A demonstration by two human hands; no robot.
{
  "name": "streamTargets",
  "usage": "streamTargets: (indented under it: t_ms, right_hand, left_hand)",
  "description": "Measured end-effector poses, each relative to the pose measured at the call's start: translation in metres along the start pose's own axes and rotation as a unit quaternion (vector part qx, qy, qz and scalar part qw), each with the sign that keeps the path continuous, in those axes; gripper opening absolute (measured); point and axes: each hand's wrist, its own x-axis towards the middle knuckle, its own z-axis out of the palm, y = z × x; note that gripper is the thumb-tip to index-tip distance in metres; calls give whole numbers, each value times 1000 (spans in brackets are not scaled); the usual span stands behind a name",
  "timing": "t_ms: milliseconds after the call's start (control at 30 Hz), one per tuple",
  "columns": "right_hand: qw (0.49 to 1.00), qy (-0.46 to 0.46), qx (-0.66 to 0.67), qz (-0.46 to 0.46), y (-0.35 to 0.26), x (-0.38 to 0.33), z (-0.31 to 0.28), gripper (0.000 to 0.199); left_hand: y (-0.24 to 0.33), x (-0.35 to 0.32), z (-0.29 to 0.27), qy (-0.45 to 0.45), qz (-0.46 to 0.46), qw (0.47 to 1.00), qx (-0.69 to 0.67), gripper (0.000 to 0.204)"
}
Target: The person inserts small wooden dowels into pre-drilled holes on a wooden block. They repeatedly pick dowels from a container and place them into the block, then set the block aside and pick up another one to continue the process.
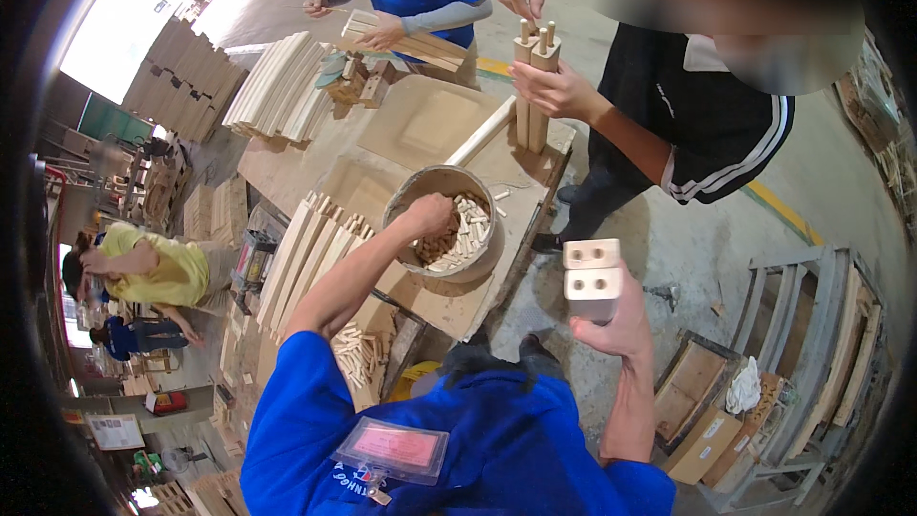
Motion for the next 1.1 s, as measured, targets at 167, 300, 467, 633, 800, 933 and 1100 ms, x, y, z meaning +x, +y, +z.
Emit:
streamTargets:
  t_ms: [167, 300, 467, 633, 800, 933, 1100]
  right_hand:
    - [992, 75, 97, -33, 26, -5, 19, 69]
    - [992, 34, 116, -41, 46, 13, 48, 69]
    - [997, -34, -15, -73, 43, 24, 71, 65]
    - [979, -155, -77, -109, 45, 32, 90, 65]
    - [961, -206, -93, -162, 45, 31, 101, 66]
    - [948, -225, -127, -184, 38, 27, 105, 67]
    - [942, -218, -195, -165, 26, 23, 100, 67]
  left_hand:
    - [14, 26, 27, -54, 68, 996, -17, 24]
    - [9, 8, 16, 3, 67, 996, -58, 24]
    - [43, -87, -56, 88, 148, 881, -441, 32]
    - [74, -184, -92, 120, 249, 873, -403, 35]
    - [69, -210, -81, 121, 229, 890, -376, 34]
    - [70, -222, -73, 146, 213, 930, -261, 35]
    - [92, -240, -83, 155, 125, 972, -124, 28]
